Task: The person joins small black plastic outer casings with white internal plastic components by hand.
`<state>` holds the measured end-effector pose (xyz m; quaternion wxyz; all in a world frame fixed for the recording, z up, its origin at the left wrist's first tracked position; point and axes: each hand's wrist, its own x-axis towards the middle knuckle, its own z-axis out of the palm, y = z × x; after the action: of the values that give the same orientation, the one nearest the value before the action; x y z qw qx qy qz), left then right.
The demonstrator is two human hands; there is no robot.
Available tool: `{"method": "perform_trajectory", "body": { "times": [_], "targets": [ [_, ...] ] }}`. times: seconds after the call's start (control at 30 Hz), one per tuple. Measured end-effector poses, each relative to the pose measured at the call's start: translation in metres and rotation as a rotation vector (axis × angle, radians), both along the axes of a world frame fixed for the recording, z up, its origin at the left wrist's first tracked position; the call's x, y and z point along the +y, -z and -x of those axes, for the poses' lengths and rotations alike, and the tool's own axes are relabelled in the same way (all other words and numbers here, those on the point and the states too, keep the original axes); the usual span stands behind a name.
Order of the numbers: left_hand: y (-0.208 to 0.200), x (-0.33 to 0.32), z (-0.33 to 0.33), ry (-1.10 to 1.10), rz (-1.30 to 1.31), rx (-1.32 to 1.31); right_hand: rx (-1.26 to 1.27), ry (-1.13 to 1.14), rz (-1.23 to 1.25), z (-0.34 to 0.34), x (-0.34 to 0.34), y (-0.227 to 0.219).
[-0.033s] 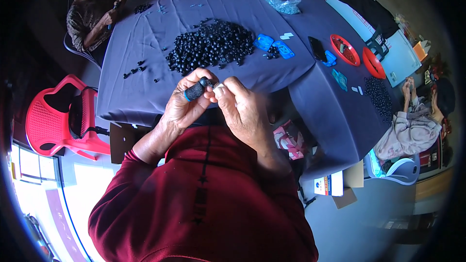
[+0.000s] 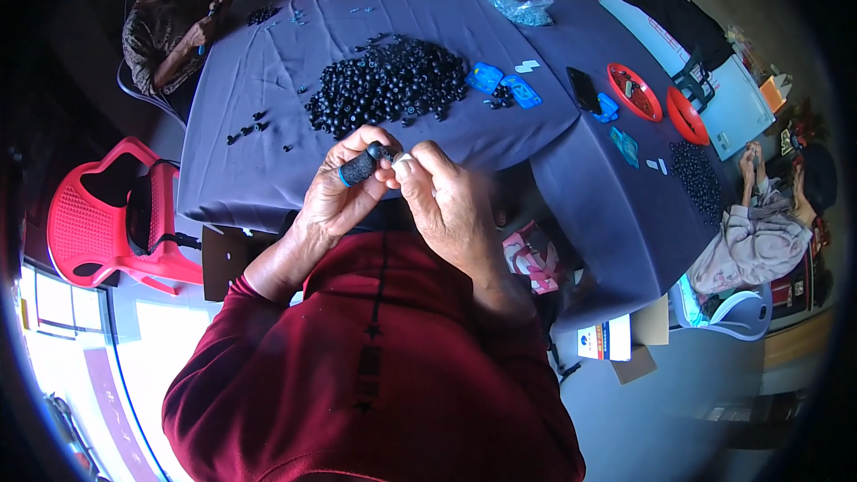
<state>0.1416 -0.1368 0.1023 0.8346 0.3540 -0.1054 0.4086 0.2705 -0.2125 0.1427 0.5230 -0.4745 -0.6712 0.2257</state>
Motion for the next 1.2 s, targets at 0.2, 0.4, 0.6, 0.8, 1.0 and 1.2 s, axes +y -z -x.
{"method": "perform_trajectory", "body": {
  "times": [0.2, 0.4, 0.6, 0.8, 1.0, 1.2],
  "targets": [
    [0.003, 0.002, 0.001, -0.025, -0.011, 0.028, 0.002, 0.003, -0.002, 0.002, -0.001, -0.001],
    [0.003, 0.000, 0.000, -0.068, -0.029, 0.035, -0.025, 0.016, -0.056, 0.002, 0.002, 0.004],
    [0.007, -0.003, -0.003, -0.131, -0.043, 0.054, -0.167, 0.033, -0.083, 0.003, 0.002, 0.011],
    [0.004, -0.003, -0.003, -0.024, -0.020, -0.010, 0.122, -0.016, 0.000, 0.005, -0.002, 0.000],
    [0.002, -0.005, 0.000, 0.061, 0.009, -0.035, 0.152, 0.012, -0.043, 0.007, -0.001, 0.001],
    [0.003, -0.004, 0.000, 0.058, 0.024, -0.006, 0.049, 0.023, -0.097, 0.006, -0.002, 0.002]
  ]
}}
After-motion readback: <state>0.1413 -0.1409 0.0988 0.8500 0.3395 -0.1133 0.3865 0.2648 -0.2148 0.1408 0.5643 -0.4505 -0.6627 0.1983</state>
